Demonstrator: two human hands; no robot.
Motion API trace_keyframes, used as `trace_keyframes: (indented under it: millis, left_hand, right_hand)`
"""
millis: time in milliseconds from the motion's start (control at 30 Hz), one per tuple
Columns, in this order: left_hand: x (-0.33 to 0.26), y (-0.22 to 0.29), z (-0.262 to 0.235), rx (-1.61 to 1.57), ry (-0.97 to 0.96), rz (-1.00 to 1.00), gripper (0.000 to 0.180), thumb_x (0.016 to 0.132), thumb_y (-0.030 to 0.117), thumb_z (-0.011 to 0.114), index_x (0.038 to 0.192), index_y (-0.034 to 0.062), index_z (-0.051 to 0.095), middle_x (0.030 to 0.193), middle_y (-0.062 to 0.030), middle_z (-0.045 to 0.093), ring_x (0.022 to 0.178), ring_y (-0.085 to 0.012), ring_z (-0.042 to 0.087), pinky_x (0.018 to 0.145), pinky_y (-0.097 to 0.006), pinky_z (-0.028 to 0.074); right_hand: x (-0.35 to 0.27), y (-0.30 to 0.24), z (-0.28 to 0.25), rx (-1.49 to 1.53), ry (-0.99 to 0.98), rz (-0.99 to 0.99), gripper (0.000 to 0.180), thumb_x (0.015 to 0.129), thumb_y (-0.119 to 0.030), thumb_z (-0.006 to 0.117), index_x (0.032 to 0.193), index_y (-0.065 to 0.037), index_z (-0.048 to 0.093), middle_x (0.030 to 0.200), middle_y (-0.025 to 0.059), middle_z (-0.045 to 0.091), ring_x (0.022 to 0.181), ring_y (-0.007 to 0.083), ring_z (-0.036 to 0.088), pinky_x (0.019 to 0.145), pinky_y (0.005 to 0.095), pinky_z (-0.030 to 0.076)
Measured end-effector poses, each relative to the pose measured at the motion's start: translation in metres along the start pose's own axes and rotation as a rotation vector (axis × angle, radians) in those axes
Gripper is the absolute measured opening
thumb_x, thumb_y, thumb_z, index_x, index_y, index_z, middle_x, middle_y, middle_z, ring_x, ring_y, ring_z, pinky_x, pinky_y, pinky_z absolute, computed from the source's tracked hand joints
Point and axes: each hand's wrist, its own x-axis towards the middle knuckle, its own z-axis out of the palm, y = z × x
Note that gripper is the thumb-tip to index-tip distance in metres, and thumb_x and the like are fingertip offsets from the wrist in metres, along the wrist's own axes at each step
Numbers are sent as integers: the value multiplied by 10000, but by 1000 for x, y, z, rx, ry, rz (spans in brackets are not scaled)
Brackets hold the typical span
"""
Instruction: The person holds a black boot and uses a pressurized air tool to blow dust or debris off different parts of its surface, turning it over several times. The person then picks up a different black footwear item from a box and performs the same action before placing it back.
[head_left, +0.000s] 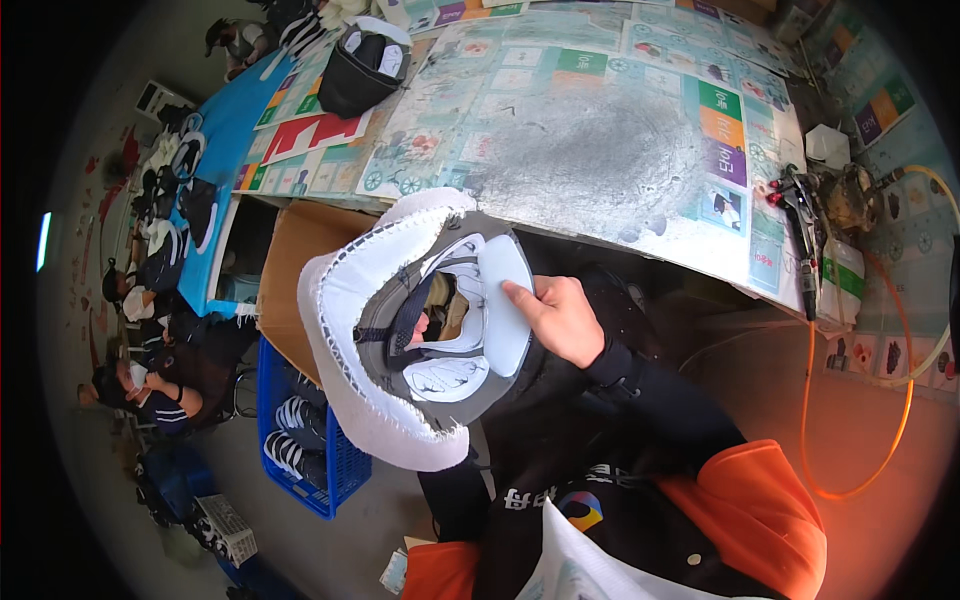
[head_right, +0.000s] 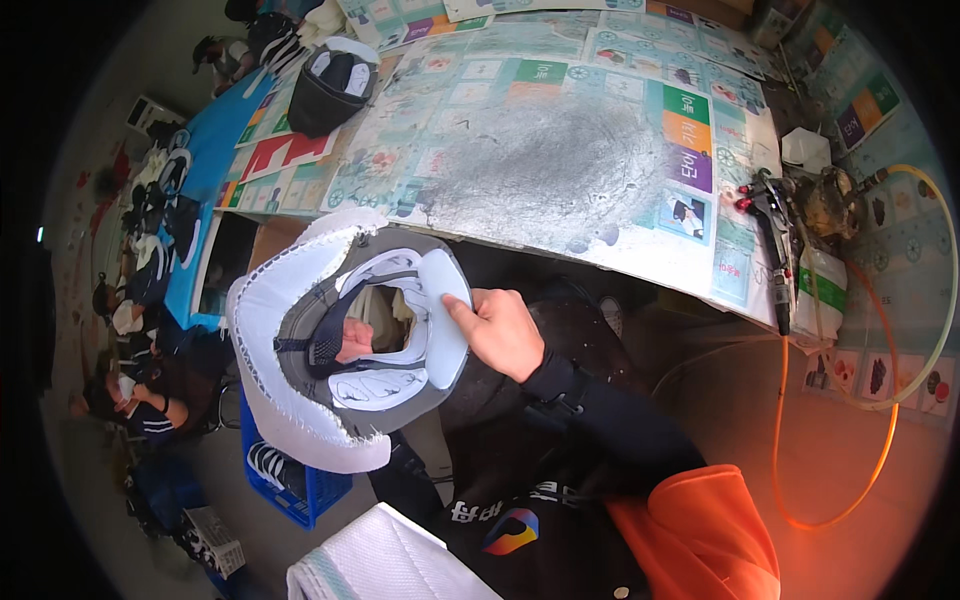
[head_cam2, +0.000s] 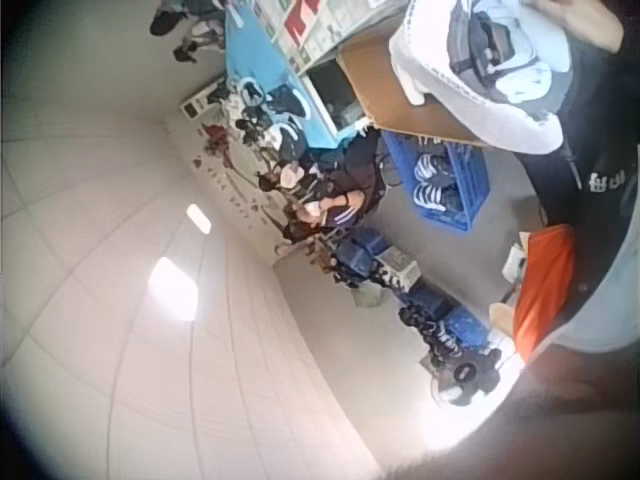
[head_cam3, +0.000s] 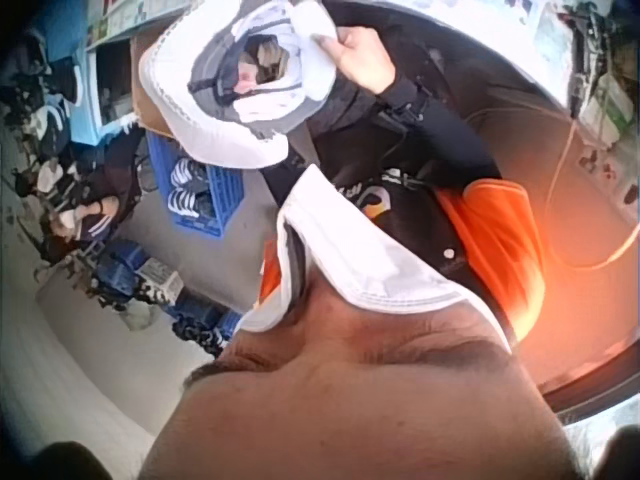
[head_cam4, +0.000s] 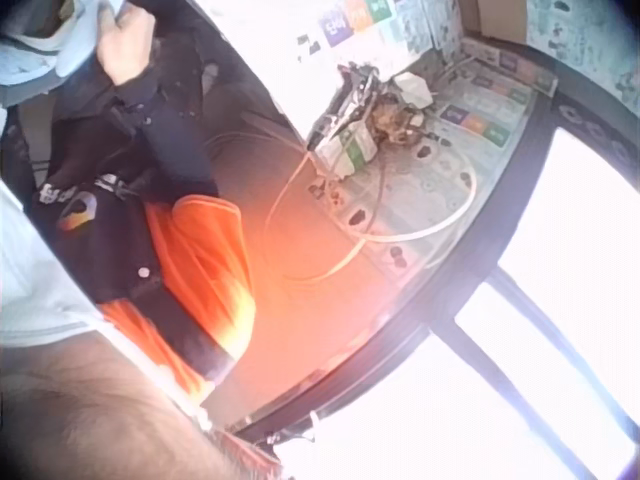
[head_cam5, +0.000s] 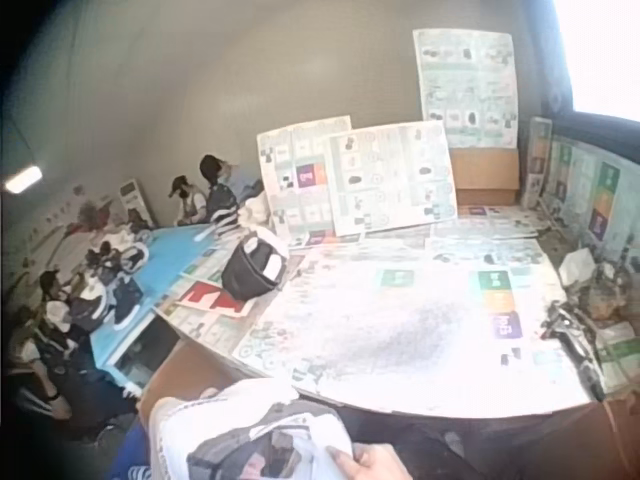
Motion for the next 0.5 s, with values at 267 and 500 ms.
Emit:
trace_keyframes:
  millis: [267,500]
  left_hand:
    - [-7,-4,-4,293,268,70,228,1066,263,590,1206,84,602,1102,-33,577,1012,-195,553,1020,-408,424]
    - [-21,63,47,568,477,10,440,1073,281,611,1406,-6,617,1385,-106,684,1264,-243,664,1095,-415,518]
  right_hand:
    - [-13,-46,-26,-199,301,-468,276,954,-125,694,1172,39,737,1143,266,701,1030,403,696,879,428,548]
    - [-35,-110,-99,-42,-1133,-769,427,951,-84,718,1369,-3,688,1406,238,654,1172,379,706,967,429,584]
